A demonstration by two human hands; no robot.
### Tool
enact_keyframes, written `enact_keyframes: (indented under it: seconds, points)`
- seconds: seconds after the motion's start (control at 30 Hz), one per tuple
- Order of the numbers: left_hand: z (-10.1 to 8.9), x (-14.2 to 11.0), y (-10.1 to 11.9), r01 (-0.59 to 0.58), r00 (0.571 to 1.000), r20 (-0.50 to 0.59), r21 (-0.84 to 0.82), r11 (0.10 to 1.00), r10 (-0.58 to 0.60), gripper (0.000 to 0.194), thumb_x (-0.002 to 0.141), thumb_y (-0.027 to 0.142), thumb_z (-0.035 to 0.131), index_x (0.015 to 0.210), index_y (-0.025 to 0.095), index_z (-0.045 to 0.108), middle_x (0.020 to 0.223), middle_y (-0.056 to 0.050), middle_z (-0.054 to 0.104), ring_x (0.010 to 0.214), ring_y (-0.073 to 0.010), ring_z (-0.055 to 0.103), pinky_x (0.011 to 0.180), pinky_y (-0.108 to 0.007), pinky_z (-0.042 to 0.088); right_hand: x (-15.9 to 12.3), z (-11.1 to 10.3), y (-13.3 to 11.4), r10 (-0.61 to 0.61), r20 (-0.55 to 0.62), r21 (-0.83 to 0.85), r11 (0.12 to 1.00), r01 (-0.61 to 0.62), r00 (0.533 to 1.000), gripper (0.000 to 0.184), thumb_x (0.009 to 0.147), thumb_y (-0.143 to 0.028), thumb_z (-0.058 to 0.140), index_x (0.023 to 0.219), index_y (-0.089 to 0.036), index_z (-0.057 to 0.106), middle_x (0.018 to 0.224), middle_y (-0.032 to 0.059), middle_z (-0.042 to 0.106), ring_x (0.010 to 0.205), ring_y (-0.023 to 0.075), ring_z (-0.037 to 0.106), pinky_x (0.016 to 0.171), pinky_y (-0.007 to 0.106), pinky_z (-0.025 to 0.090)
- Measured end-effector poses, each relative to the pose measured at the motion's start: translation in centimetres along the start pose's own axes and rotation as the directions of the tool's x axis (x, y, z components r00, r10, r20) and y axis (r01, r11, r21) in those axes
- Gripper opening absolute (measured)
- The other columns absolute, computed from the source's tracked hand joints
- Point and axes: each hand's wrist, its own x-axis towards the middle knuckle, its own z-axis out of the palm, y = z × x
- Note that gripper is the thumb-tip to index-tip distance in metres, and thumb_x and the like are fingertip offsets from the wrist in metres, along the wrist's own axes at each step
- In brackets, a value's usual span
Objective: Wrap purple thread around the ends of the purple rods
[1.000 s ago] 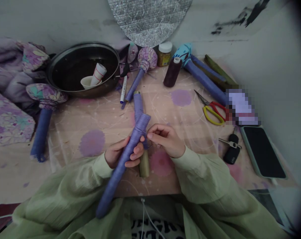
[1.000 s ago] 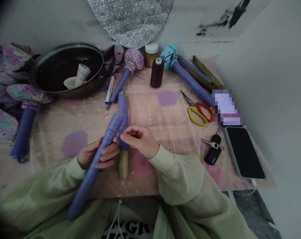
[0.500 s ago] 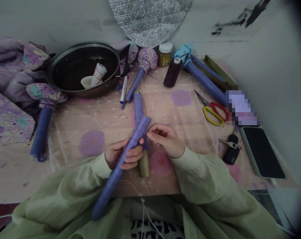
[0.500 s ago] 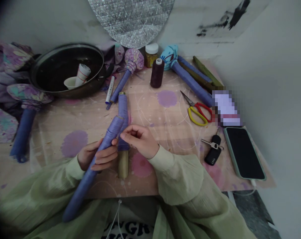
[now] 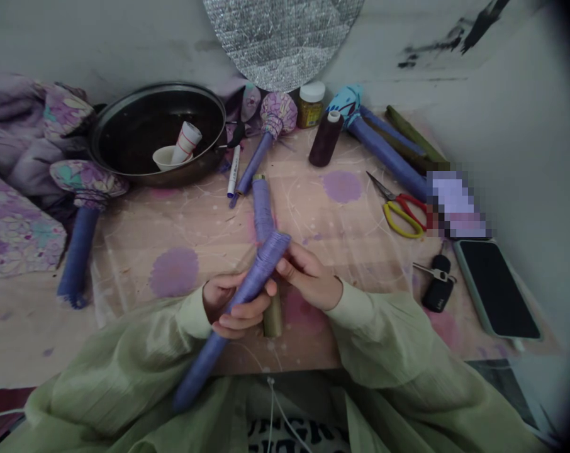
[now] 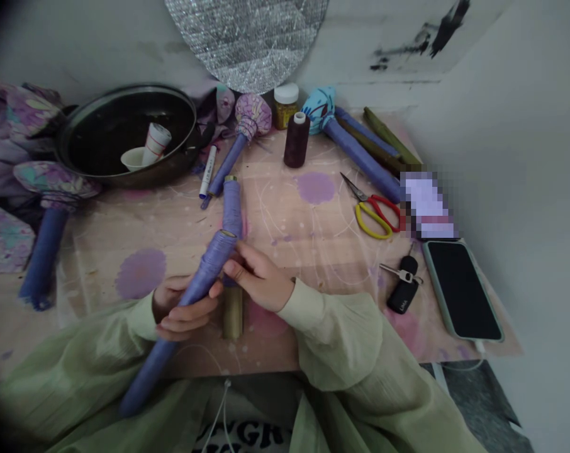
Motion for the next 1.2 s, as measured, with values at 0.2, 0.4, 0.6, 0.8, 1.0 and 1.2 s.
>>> enact_keyframes:
  seconds: [0.2, 0.4, 0.6, 0.8, 1.0, 1.2]
  points:
    - [-0.2, 0.5, -0.6, -0.015, 0.998, -0.061, 0.068, 0.998, 0.019, 0.034, 0.089, 0.043, 0.044, 0.105, 0.017, 0.061, 0.058, 0.001, 0.043, 0.041, -0.0079, 0.036, 0.026, -0.012, 0.027, -0.5, 0.2, 0.0, 0.022, 0.065, 0.101, 0.994, -0.029, 0.998, 0.032, 0.084, -0.052, 0.053, 0.088, -0.02, 0.054, 0.071, -0.0009, 0.057, 0.059, 0.0101, 0.056, 0.062, 0.026, 0.05]
    - [0.7, 1.5, -1.2, -0.266, 0.877, -0.258, 0.439, 0.858, 0.405, 0.036, 0.072, 0.036, 0.07, 0.099, 0.019, 0.053, 0.083, -0.001, 0.056, 0.052, -0.0084, 0.054, 0.034, -0.015, 0.042, -0.2, 0.2, 0.3, 0.064, -0.137, 0.127, 0.991, -0.046, 0.988, 0.036, 0.077, -0.053, 0.061, 0.083, -0.019, 0.053, 0.065, -0.0033, 0.052, 0.053, 0.0078, 0.05, 0.051, 0.023, 0.043]
    - [1.6, 1.5, -0.8, -0.172, 0.616, -0.409, 0.764, 0.621, 0.673, 0.026, 0.064, 0.021, 0.077, 0.076, 0.014, 0.055, 0.064, 0.003, 0.061, 0.041, -0.0075, 0.056, 0.039, -0.018, 0.047, 0.3, 0.0, 0.1, 0.064, -0.267, 0.085, 0.995, -0.042, 0.962, 0.036, 0.071, -0.05, 0.068, 0.079, -0.017, 0.056, 0.056, -0.0062, 0.045, 0.048, 0.0055, 0.038, 0.046, 0.022, 0.032]
    - [1.4, 1.5, -0.6, -0.173, 0.571, -0.458, 0.744, 0.645, 0.681, 0.026, 0.061, 0.028, 0.078, 0.076, 0.012, 0.064, 0.062, -0.001, 0.065, 0.04, -0.0099, 0.056, 0.036, -0.019, 0.045, 0.3, -1.1, -0.1, 0.144, -0.271, 0.143, 0.984, -0.109, 0.952, 0.032, 0.073, -0.045, 0.064, 0.063, -0.017, 0.053, 0.045, -0.0076, 0.038, 0.041, 0.0054, 0.034, 0.041, 0.022, 0.025]
    - [1.2, 1.3, -0.4, -0.228, 0.587, -0.489, 0.665, 0.711, 0.646, 0.03, 0.062, 0.029, 0.077, 0.085, 0.011, 0.07, 0.066, -0.005, 0.068, 0.056, -0.0156, 0.062, 0.034, -0.018, 0.047, 0.3, -1.3, 0.1, 0.15, -0.23, 0.194, 0.975, -0.106, 0.961, 0.017, 0.068, -0.03, 0.067, 0.063, -0.017, 0.058, 0.045, -0.0076, 0.042, 0.039, 0.0042, 0.033, 0.04, 0.021, 0.023]
    - [1.3, 1.3, -0.5, -0.262, 0.612, -0.475, 0.633, 0.728, 0.633, 0.027, 0.063, 0.029, 0.077, 0.082, 0.011, 0.071, 0.065, -0.006, 0.068, 0.055, -0.0152, 0.061, 0.034, -0.019, 0.046, 0.3, -1.2, -0.2, 0.144, -0.192, 0.321, 0.944, -0.076, 0.971, 0.014, 0.067, -0.028, 0.067, 0.063, -0.017, 0.059, 0.041, -0.009, 0.037, 0.037, 0.0035, 0.029, 0.039, 0.021, 0.022]
